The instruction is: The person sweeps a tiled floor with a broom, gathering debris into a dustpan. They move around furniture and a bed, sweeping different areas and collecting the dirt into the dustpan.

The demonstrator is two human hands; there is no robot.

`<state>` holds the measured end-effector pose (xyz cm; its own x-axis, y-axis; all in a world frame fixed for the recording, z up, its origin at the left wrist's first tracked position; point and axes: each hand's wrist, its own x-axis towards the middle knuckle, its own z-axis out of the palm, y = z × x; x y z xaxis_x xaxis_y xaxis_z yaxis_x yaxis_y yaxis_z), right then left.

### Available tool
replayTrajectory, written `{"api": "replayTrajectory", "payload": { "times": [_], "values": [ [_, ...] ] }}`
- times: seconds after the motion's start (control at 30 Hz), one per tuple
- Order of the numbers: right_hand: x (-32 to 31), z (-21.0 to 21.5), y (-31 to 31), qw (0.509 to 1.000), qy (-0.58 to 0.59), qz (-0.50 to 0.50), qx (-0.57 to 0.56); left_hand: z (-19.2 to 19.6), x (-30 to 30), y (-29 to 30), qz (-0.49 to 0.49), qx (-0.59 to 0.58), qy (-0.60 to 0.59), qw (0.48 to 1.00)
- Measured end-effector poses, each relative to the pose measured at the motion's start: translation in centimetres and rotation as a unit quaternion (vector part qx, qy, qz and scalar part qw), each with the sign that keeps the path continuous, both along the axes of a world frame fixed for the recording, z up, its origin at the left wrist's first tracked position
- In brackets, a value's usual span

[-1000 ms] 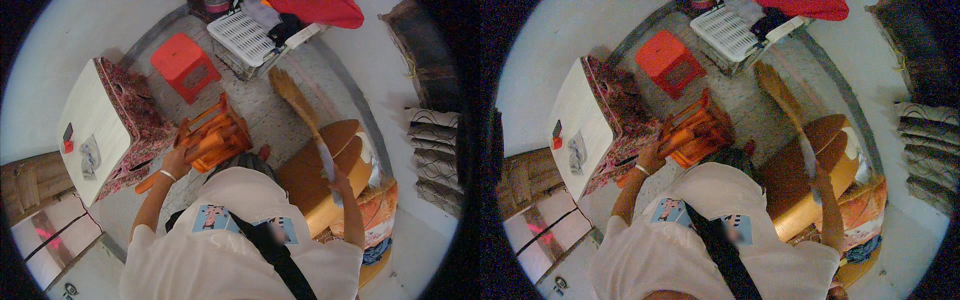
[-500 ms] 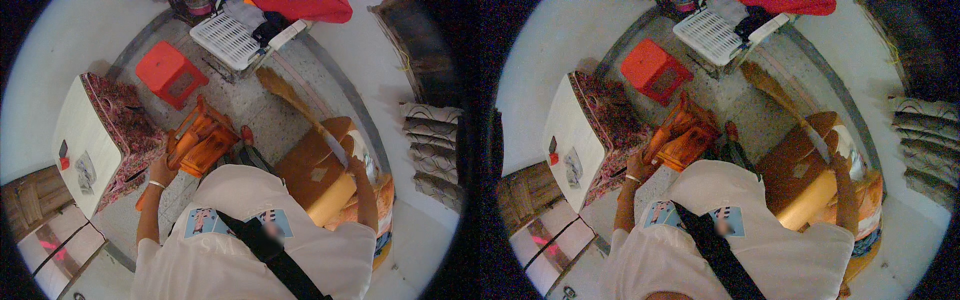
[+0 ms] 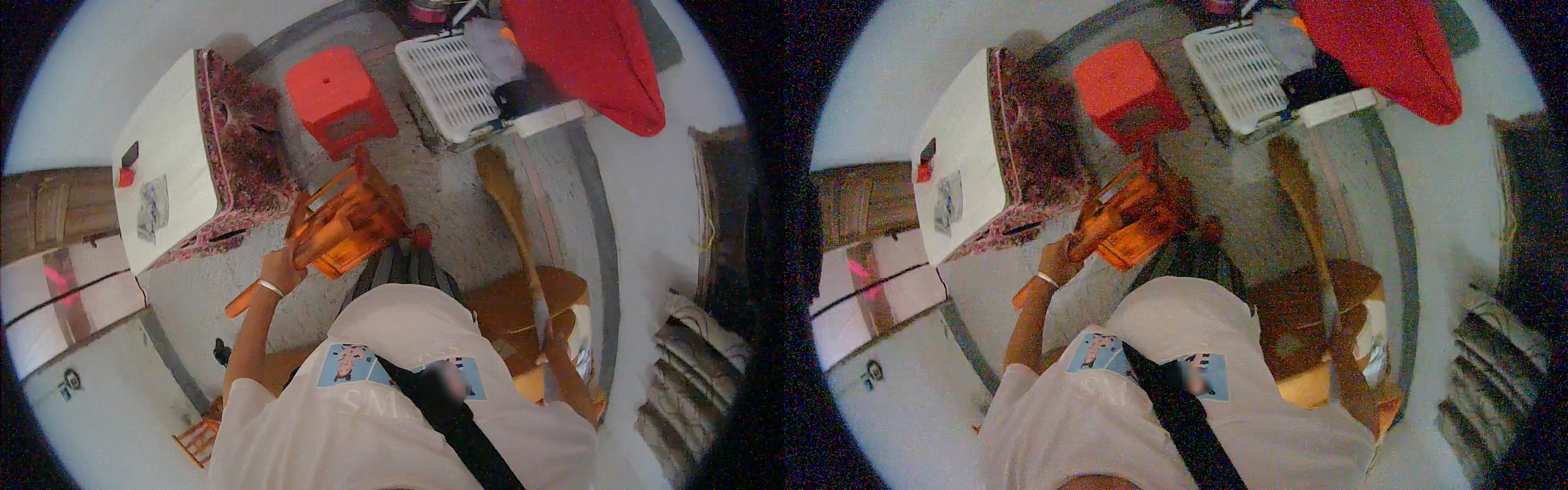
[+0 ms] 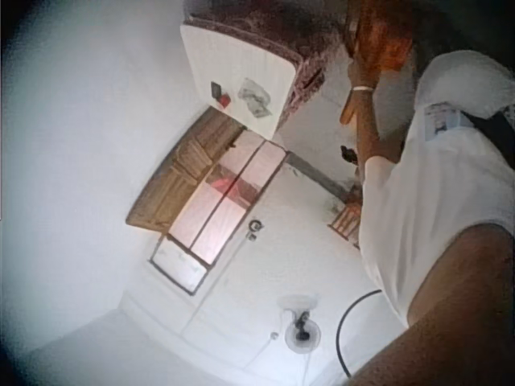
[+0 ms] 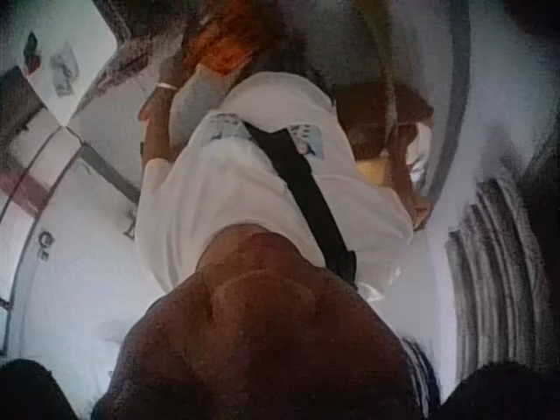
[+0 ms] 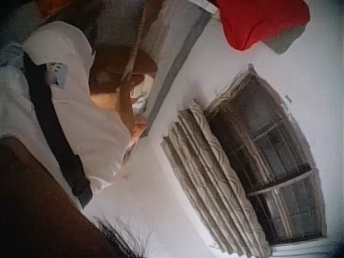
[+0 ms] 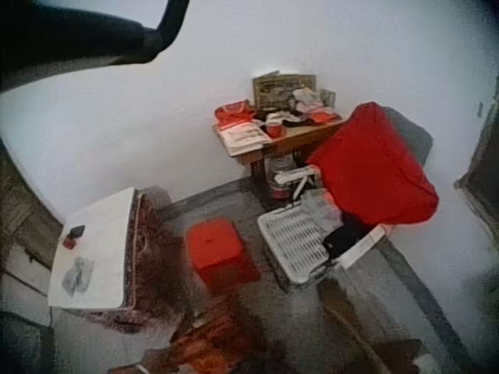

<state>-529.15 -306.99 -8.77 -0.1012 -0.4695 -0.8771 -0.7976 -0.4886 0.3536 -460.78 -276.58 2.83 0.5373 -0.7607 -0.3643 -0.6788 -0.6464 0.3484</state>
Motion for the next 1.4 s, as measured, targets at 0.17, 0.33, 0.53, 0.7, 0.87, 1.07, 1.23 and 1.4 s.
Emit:
{"api": "replayTrajectory", "payload": {
  "times": [0.17, 0.33, 0.53, 0.7, 0.87, 1.07, 1.23, 1.4],
  "values": [
    [1.1, -0.3, -0.7, 1.000, -0.005, 0.003, 0.007, 0.9, -0.3, 0.8, -0.014, -0.032, -0.008, 0.999],
    [2.5, 0.6, -1.1, 0.999, -0.019, 0.023, -0.021, 1.4, -0.3, 1.2, 0.003, 0.001, 0.004, 1.000],
    [2.7, 5.6, -1.5, 0.992, -0.028, 0.073, -0.098, 0.2, -0.5, 2.6, 0.006, -0.021, 0.053, 0.998],
    [2.5, 11.3, -3.7, 0.982, 0.032, 0.078, -0.167, 1.4, 0.1, 1.0, -0.023, -0.006, 0.044, 0.999],
    [3.0, 12.6, -0.6, 0.968, 0.138, 0.060, -0.202, 1.9, 0.6, 0.8, -0.043, -0.026, 0.051, 0.997],
    [-0.5, 8.9, -1.0, 0.955, 0.186, 0.016, -0.229, 1.9, 1.0, 0.9, -0.064, -0.005, 0.060, 0.996],
    [3.1, 8.5, -1.5, 0.964, 0.102, 0.045, -0.240, 2.0, 1.2, 0.7, -0.071, 0.003, 0.049, 0.996],
    [20.4, 8.8, -3.2, 0.918, -0.295, 0.124, -0.235, 2.4, 1.1, 0.3, -0.068, 0.008, 0.047, 0.997]
  ]
}}
